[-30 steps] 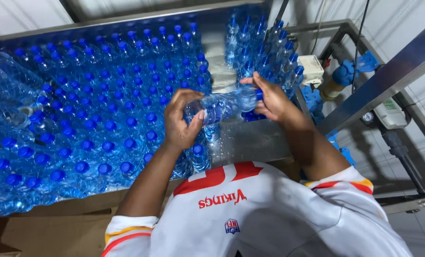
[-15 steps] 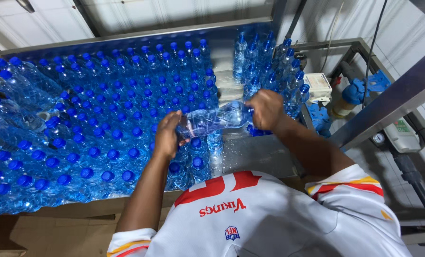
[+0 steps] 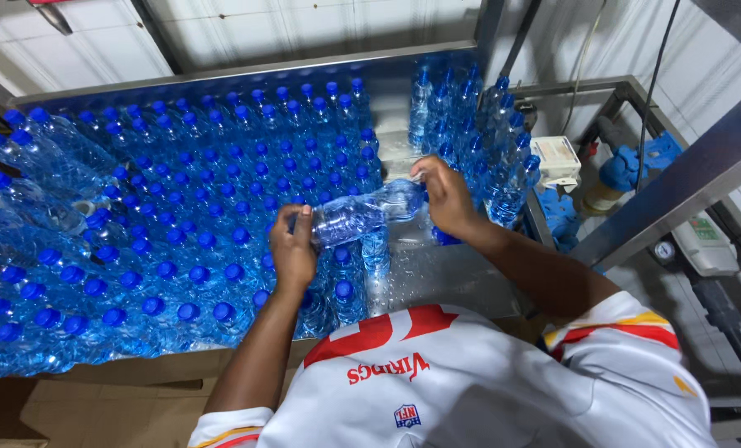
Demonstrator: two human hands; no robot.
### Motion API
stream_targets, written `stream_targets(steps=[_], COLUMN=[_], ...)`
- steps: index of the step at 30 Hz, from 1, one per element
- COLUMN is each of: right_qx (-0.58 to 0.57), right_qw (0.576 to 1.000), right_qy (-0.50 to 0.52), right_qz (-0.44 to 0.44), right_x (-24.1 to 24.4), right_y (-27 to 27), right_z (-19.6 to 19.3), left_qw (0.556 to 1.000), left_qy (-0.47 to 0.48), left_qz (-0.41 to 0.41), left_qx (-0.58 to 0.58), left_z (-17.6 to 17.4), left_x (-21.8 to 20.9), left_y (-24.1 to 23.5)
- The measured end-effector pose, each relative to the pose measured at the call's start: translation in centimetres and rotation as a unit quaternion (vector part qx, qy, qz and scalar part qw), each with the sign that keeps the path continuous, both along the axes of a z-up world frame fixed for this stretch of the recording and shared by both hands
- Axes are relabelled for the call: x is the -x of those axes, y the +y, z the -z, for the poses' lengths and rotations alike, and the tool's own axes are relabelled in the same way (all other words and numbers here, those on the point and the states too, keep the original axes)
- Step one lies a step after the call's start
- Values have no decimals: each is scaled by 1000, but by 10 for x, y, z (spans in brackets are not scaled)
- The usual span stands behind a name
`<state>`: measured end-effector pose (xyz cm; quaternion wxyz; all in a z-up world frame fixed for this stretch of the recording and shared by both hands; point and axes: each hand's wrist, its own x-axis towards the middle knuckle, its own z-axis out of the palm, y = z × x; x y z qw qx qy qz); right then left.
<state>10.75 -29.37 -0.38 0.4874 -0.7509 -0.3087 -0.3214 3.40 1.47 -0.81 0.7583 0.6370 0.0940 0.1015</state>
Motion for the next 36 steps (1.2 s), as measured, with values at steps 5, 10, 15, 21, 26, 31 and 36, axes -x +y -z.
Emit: stream_targets(steps=[5,10,15,21,26,31,36], right_qx=[151,141,-90,-173,-306,-227,77], right_qw=[950,943,981,693,788,935,963], right_qy=[-263,-302,-110,676,488,271,210], right_qz=[71,4,-129,-181,-219,5,149], right_x=[-27,-15,-33,-37,-10,-67,-209], right_y=[-26,-34,-5,3,-46,-32,-6], right_z=[19,30,56,99,-20,-76,-19], left_qw=[992,983,975,589,748,802,708], left_qy=[28,99,-66,-523,-387,-215,-94], left_qz=[58,122,-33,12,-45,8,116], left_qx=[106,100,-210,-615,-538,-558,-691], left_z=[1,-5,-55,-26,-58,-28,51], left_x=[-17,-6,24,25,-5,-2,0], left_y=[14,-1,-18,-32,-41,-55,-46])
